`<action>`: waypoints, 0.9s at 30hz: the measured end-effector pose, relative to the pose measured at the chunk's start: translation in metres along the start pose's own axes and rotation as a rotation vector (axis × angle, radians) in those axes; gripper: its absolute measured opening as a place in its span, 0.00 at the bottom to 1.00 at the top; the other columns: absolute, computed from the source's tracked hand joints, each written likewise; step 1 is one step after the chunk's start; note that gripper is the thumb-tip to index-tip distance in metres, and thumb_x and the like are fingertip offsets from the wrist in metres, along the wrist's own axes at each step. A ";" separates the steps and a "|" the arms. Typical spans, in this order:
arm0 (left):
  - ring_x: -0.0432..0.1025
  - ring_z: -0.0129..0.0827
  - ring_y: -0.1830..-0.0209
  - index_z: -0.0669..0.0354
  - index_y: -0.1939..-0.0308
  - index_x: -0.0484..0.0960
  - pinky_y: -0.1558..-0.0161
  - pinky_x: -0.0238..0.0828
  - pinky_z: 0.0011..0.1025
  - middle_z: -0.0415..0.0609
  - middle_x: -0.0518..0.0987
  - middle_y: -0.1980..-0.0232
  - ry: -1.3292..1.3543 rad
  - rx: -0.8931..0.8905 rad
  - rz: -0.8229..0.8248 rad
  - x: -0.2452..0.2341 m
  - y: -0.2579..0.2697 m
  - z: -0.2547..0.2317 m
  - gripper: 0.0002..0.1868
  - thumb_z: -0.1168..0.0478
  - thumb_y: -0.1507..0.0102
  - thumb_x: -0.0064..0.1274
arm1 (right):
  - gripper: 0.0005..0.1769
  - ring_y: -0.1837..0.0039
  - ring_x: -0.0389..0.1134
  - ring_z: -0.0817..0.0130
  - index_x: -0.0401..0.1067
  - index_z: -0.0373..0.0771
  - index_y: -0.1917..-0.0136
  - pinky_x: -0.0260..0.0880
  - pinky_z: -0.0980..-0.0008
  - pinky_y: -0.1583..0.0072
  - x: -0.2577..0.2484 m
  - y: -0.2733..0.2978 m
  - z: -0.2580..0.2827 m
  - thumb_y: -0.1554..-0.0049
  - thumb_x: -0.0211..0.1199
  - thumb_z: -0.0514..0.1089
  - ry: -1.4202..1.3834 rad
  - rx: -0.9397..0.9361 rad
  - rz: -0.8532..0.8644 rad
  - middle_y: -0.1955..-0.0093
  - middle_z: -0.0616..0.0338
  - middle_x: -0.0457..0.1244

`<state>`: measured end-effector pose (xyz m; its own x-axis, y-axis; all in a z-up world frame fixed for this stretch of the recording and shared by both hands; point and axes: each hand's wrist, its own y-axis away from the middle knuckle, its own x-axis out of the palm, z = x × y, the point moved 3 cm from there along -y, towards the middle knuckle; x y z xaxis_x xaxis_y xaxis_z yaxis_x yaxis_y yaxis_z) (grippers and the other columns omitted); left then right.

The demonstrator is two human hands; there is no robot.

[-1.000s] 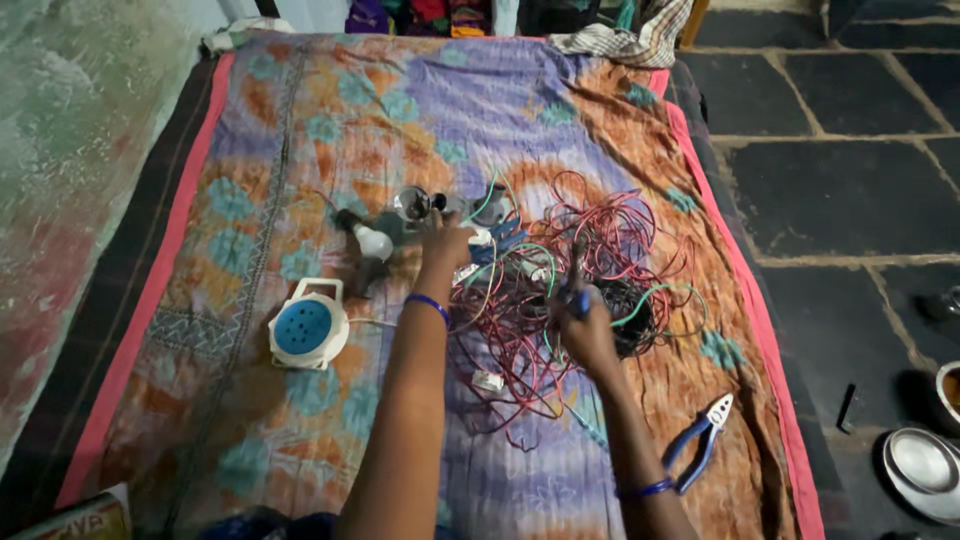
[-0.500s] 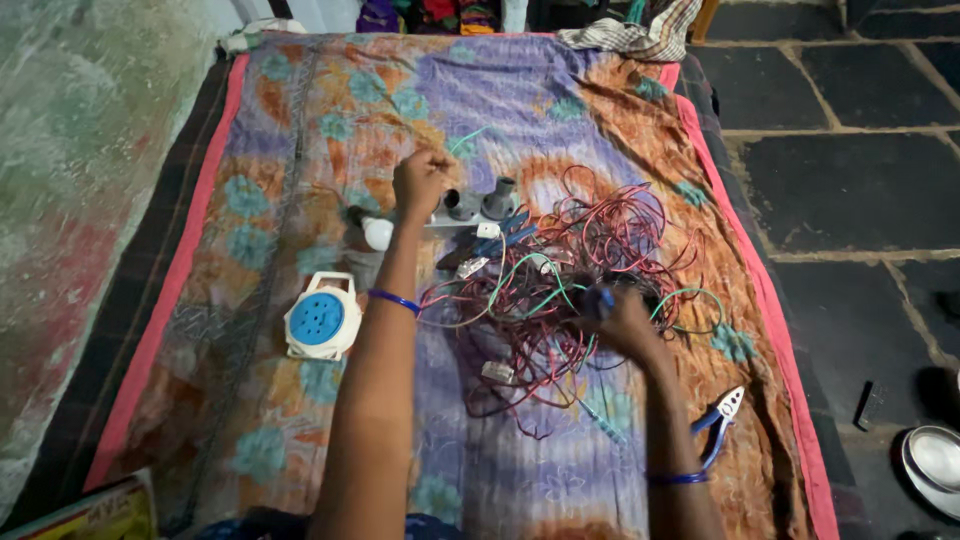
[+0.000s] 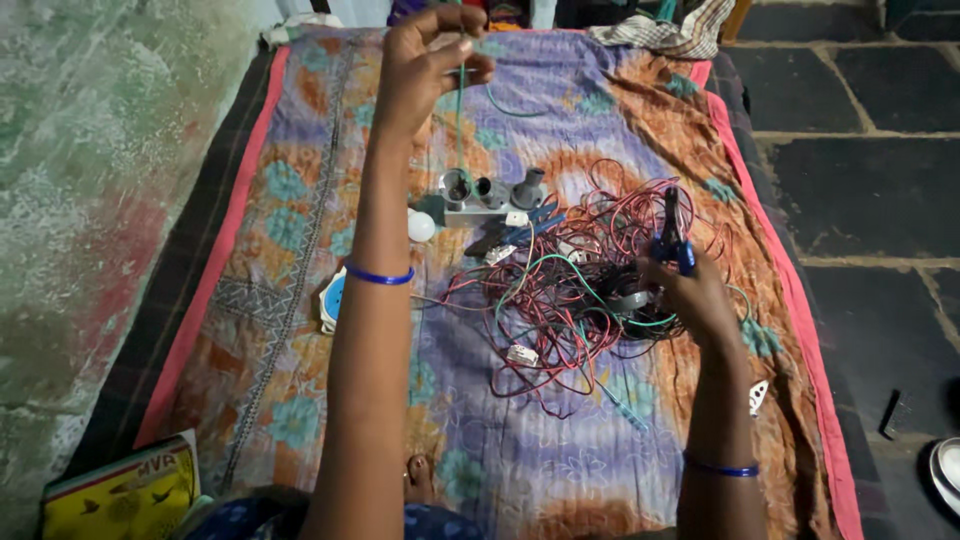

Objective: The person disassembles a white plastic electrical socket using a screwdriver, then uses pliers to strip the insulation from a green wire. The person handles the socket, wires, and tools on a bed.

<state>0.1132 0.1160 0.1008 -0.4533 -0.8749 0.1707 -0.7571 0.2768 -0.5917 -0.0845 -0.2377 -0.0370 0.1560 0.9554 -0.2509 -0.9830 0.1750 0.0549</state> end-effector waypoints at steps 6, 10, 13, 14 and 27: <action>0.83 0.44 0.54 0.66 0.43 0.77 0.49 0.86 0.41 0.50 0.79 0.48 0.204 0.022 -0.033 0.061 0.003 -0.030 0.12 0.72 0.31 0.50 | 0.12 0.64 0.60 0.74 0.72 0.33 0.50 0.56 0.72 0.61 0.030 0.011 0.035 0.39 0.70 0.43 -0.332 -0.211 -0.110 0.64 0.60 0.63; 0.82 0.43 0.56 0.67 0.45 0.76 0.51 0.86 0.43 0.53 0.79 0.49 0.285 -0.023 -0.011 0.121 0.014 -0.014 0.12 0.73 0.33 0.51 | 0.13 0.56 0.69 0.79 0.72 0.38 0.46 0.70 0.78 0.54 0.053 0.013 0.073 0.43 0.67 0.44 -0.308 -0.378 -0.027 0.50 0.67 0.72; 0.82 0.44 0.57 0.67 0.48 0.73 0.52 0.85 0.44 0.55 0.79 0.50 0.348 -0.046 0.025 0.166 0.021 -0.005 0.10 0.74 0.33 0.52 | 0.17 0.58 0.68 0.80 0.72 0.35 0.45 0.68 0.78 0.55 0.070 0.025 0.097 0.44 0.72 0.43 -0.122 -0.536 -0.055 0.55 0.65 0.69; 0.82 0.44 0.58 0.65 0.49 0.72 0.54 0.84 0.44 0.55 0.79 0.50 0.354 -0.055 0.029 0.176 0.023 -0.005 0.10 0.73 0.34 0.52 | 0.15 0.62 0.65 0.79 0.74 0.36 0.46 0.65 0.78 0.60 0.073 0.029 0.098 0.45 0.71 0.43 -0.176 -0.424 -0.001 0.58 0.65 0.68; 0.77 0.33 0.74 0.65 0.61 0.81 0.67 0.78 0.35 0.52 0.81 0.70 0.440 -0.378 -0.225 0.154 -0.018 -0.018 0.10 0.61 0.34 0.47 | 0.09 0.65 0.63 0.79 0.71 0.37 0.53 0.62 0.75 0.63 0.021 0.021 0.037 0.43 0.67 0.43 -0.179 -0.360 -0.056 0.65 0.65 0.63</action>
<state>0.0485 -0.0170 0.1523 -0.3538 -0.7046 0.6150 -0.9343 0.2971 -0.1971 -0.0987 -0.2051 -0.0052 0.1935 0.9786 -0.0702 -0.9386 0.1638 -0.3038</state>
